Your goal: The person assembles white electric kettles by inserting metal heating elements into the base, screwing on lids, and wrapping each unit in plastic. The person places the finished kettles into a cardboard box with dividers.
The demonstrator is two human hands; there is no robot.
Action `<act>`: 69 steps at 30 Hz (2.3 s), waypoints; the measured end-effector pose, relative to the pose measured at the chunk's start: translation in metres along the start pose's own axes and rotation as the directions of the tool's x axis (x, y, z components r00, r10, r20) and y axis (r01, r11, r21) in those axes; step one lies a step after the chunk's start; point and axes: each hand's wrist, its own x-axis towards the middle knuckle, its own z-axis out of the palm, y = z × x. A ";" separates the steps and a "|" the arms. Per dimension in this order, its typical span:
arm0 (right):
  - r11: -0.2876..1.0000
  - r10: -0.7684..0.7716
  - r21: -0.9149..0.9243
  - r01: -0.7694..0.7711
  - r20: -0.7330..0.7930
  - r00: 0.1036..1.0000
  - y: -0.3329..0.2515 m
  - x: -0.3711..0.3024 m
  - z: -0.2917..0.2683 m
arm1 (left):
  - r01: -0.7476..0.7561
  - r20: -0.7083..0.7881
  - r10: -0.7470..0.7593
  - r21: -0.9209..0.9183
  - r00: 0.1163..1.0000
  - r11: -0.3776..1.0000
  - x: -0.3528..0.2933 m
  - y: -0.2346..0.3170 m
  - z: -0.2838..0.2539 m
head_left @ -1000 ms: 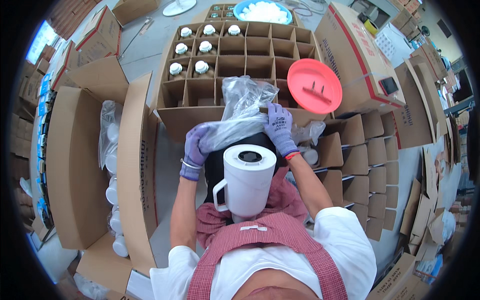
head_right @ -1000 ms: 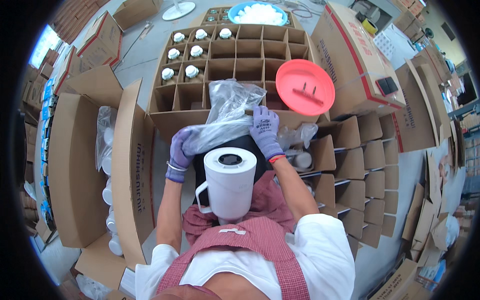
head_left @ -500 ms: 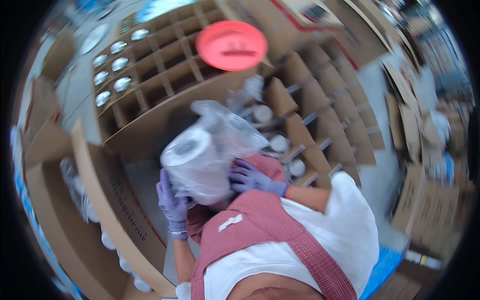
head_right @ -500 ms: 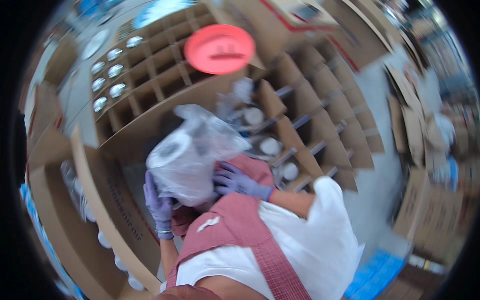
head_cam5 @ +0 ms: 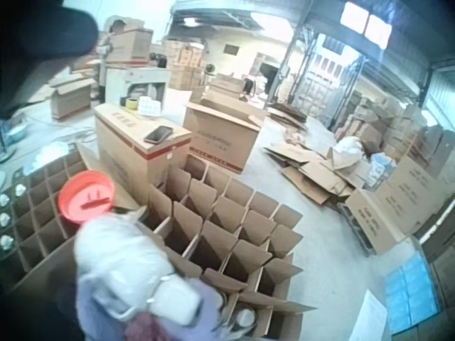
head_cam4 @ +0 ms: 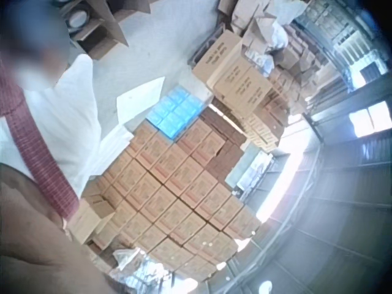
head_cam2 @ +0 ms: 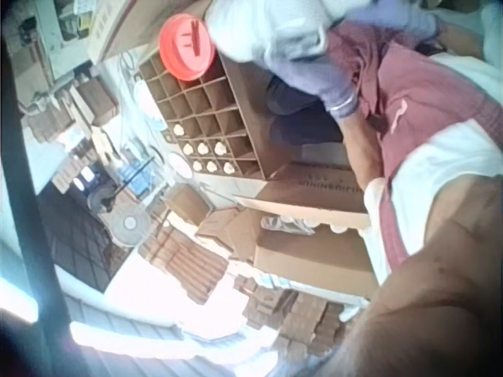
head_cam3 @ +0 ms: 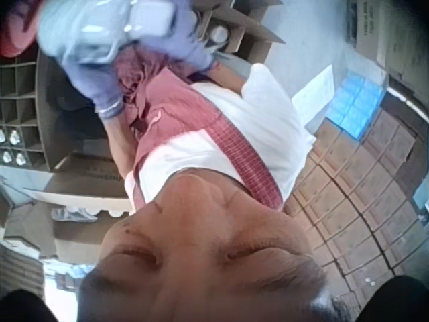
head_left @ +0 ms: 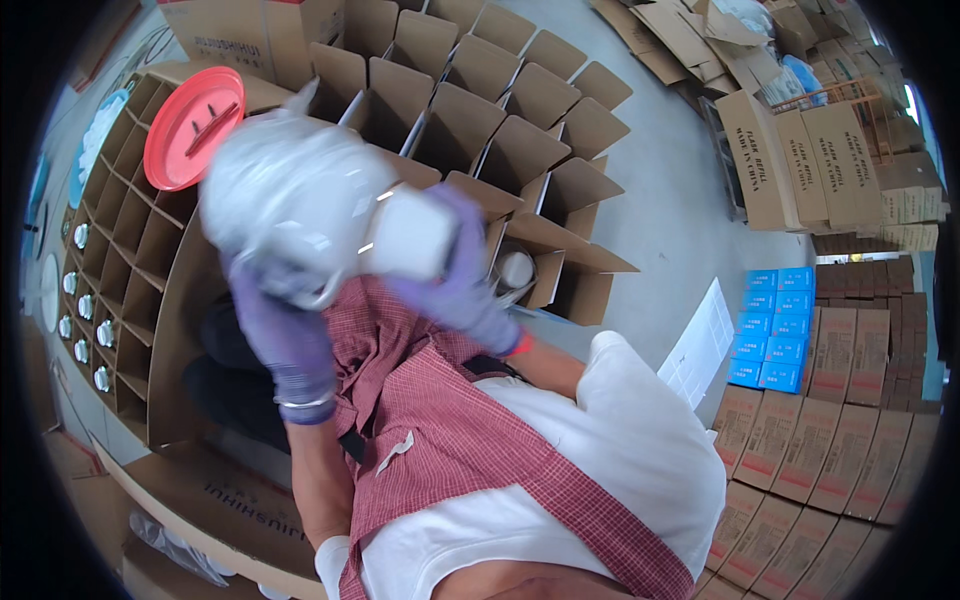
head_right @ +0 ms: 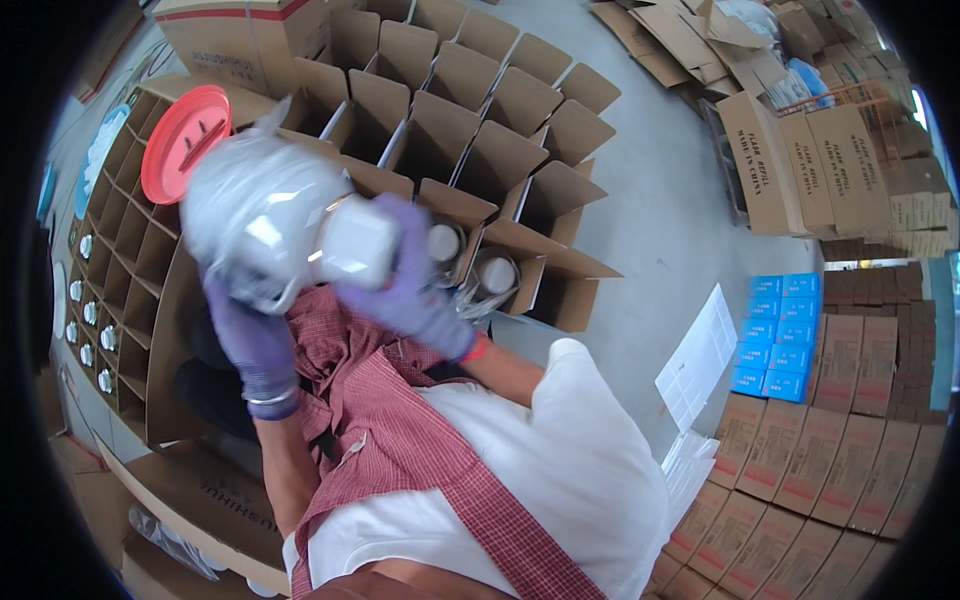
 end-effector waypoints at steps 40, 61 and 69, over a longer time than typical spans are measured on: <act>0.784 0.465 -0.475 0.401 0.876 0.127 0.189 0.024 0.006 | 0.553 -0.770 0.495 0.636 0.402 0.539 -0.309 0.316 -0.504; 0.791 -0.533 0.336 0.511 0.788 0.308 -0.136 0.048 0.209 | 0.544 -0.613 0.610 0.772 0.503 0.328 -0.304 0.352 -0.292; 0.355 -0.861 0.800 0.484 0.077 0.503 -0.281 -0.014 0.270 | 0.327 0.187 0.850 0.866 0.492 -0.379 -0.166 0.162 -0.215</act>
